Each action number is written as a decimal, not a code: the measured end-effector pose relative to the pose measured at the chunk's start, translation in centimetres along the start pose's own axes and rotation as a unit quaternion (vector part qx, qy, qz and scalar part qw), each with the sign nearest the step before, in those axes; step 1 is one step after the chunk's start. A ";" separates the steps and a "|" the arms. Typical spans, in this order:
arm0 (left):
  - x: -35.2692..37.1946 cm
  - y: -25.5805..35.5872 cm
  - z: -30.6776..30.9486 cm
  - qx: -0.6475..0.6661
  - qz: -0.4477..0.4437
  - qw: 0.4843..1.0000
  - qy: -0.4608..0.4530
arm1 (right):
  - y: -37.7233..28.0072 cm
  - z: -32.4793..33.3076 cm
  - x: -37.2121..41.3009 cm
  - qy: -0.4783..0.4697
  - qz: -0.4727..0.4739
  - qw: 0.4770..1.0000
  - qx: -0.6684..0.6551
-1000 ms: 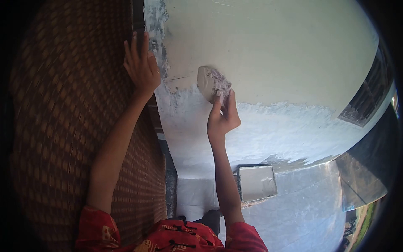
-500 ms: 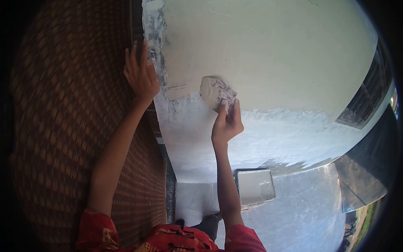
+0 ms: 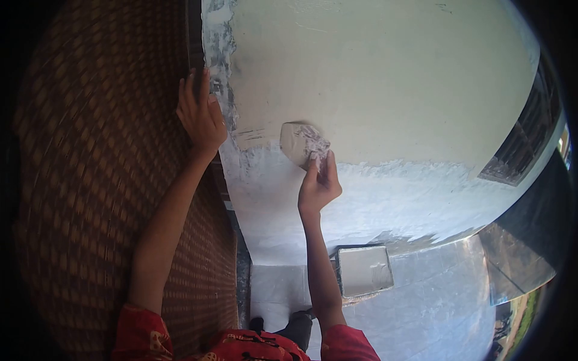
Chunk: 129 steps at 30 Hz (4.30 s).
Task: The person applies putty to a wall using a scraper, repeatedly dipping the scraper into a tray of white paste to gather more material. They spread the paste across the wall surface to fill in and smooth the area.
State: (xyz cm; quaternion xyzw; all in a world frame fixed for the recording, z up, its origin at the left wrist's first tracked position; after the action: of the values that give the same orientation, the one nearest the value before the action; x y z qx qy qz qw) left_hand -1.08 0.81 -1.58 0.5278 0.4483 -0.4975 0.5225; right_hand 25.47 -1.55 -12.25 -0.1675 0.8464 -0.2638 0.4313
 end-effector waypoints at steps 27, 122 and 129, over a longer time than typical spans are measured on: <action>-0.1 0.3 0.6 -0.022 -0.012 1.000 -0.006 | -0.4 -6.8 5.9 -0.212 0.162 0.962 0.049; 0.2 0.0 0.5 0.026 -0.002 1.000 0.007 | 1.0 -2.4 1.2 -0.115 0.035 0.991 0.055; 0.1 0.1 0.5 0.010 0.004 1.000 -0.006 | -3.3 3.7 -3.9 -0.012 -0.014 1.000 -0.015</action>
State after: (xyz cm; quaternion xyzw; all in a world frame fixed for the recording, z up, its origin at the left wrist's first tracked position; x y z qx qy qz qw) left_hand -1.00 0.31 -1.66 0.5318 0.4378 -0.5030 0.5220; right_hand 30.95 -3.28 -9.62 -0.1892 0.8426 -0.2547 0.4350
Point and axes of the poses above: each hand's wrist, its own x-axis away from the middle knuckle, its own z-axis out of the back of the hand, y = z × x, the point moved 7 cm from there along -x, towards the middle knuckle, and after that the axes turned 10 degrees about -x, right-handed, at the moved point
